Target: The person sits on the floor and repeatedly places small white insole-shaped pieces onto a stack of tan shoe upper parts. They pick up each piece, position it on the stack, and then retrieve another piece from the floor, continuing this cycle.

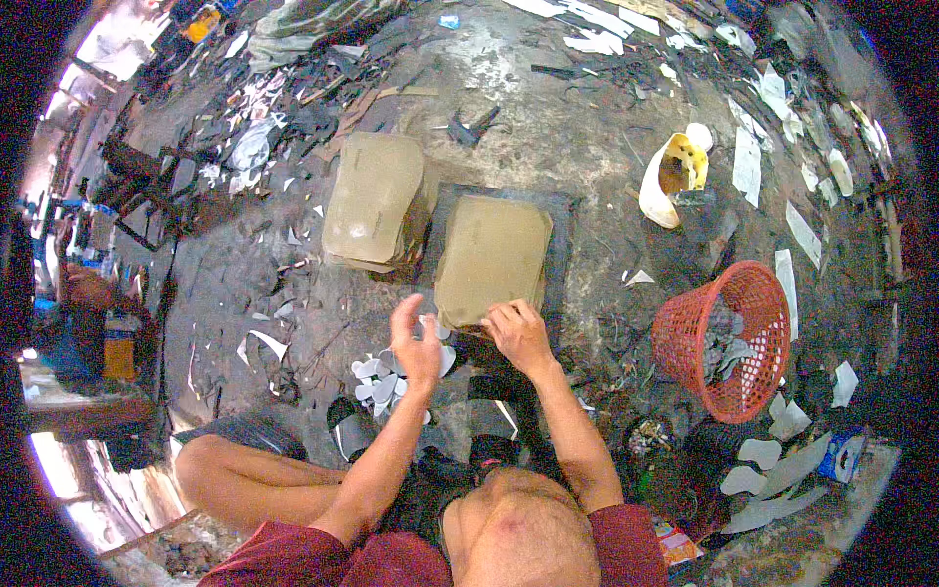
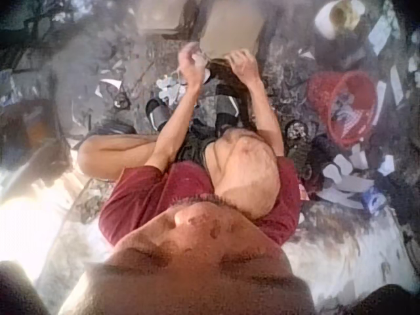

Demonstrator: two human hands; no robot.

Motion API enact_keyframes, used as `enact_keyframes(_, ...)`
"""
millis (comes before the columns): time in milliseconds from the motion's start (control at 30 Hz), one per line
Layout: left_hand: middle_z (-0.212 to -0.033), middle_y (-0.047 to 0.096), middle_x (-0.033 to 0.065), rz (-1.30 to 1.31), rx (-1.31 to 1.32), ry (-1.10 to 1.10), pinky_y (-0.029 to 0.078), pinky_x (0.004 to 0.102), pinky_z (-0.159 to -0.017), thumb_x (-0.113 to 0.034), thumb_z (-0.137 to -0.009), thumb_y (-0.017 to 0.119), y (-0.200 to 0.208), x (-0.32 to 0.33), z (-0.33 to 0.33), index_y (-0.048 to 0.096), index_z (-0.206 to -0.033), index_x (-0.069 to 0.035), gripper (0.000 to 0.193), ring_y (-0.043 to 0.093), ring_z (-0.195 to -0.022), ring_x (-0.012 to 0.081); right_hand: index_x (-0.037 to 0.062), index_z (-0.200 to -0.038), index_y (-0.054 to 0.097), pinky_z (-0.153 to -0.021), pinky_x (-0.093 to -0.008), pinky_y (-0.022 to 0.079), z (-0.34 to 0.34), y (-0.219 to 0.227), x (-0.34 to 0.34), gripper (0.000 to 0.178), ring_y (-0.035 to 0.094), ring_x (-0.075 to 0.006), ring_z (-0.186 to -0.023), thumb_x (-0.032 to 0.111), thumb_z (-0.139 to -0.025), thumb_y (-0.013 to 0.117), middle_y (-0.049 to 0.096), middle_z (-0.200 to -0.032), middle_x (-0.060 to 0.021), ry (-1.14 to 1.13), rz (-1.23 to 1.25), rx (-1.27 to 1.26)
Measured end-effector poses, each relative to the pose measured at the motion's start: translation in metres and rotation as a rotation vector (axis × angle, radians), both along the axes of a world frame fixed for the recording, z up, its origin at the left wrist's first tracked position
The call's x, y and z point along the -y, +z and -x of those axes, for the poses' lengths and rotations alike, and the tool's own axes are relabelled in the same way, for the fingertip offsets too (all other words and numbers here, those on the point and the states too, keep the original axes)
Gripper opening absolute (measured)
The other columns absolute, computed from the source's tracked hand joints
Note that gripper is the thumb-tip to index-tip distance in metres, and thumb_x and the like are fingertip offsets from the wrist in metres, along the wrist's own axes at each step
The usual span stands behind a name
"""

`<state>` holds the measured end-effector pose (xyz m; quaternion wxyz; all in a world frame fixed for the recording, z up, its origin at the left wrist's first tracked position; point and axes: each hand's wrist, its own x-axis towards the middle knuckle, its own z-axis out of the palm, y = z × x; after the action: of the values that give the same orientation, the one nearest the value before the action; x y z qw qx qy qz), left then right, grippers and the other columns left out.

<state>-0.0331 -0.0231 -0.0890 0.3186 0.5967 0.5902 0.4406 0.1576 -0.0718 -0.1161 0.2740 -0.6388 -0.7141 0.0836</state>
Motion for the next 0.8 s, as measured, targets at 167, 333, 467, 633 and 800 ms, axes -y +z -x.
enact_keyframes(167, -0.157, 0.038, 0.0181, -0.174, -0.651, -0.757, 0.027, 0.0475, -0.121, -0.038, -0.097, 0.061, -0.016, 0.02, -0.03, 0.044, -0.148, -0.007, 0.062, 0.032, -0.147, 0.0375, 0.0101, -0.091, 0.064, -0.069, -0.0517, 0.052, -0.031, 0.013, -0.062, 0.02, 0.067, -0.0394, -0.078, 0.029, -0.097, 0.059, 0.07, -0.088, -0.0137, -0.432, 0.12, -0.128)
enact_keyframes(333, -0.157, 0.038, 0.0193, -0.088, -0.725, -0.779, 0.026, 0.0463, -0.122, -0.051, -0.095, 0.058, -0.022, 0.019, -0.033, 0.047, -0.147, -0.007, 0.069, 0.031, -0.148, 0.0372, 0.0102, -0.089, 0.064, -0.066, -0.0513, 0.05, -0.106, 0.076, -0.133, 0.02, 0.067, -0.0402, -0.077, 0.028, -0.097, 0.059, 0.07, -0.085, -0.0158, -0.805, -0.282, -0.024)
enact_keyframes(467, -0.154, 0.042, 0.0186, -0.035, -0.703, -0.768, 0.029, 0.0453, -0.121, -0.046, -0.092, 0.063, -0.02, 0.014, -0.032, 0.051, -0.143, -0.008, 0.065, 0.035, -0.146, 0.0364, 0.0076, -0.093, 0.067, -0.072, -0.0452, 0.051, -0.118, 0.118, -0.128, 0.023, 0.068, -0.0356, -0.088, 0.029, -0.099, 0.06, 0.071, -0.093, -0.0126, -0.746, -0.394, -0.001)
enact_keyframes(633, -0.153, 0.046, 0.0164, 0.047, -0.674, -0.795, 0.033, 0.0449, -0.119, -0.039, -0.091, 0.065, -0.016, 0.007, -0.032, 0.055, -0.139, -0.007, 0.059, 0.037, -0.145, 0.0369, 0.0051, -0.095, 0.066, -0.075, -0.0441, 0.052, -0.086, 0.141, -0.097, 0.011, 0.068, -0.0352, -0.086, 0.016, -0.096, 0.065, 0.071, -0.091, -0.0128, -0.738, -0.61, -0.081)
enact_keyframes(800, -0.144, 0.053, 0.019, -0.008, -0.377, -0.498, 0.039, 0.0478, -0.113, -0.022, -0.087, 0.065, -0.021, 0.001, -0.013, 0.057, -0.137, -0.007, 0.053, 0.047, -0.135, 0.0393, 0.0057, -0.094, 0.065, -0.083, -0.0445, 0.053, -0.069, 0.159, -0.073, 0.007, 0.068, -0.0345, -0.091, 0.012, -0.096, 0.063, 0.071, -0.097, -0.0127, -0.413, -0.623, -0.131)
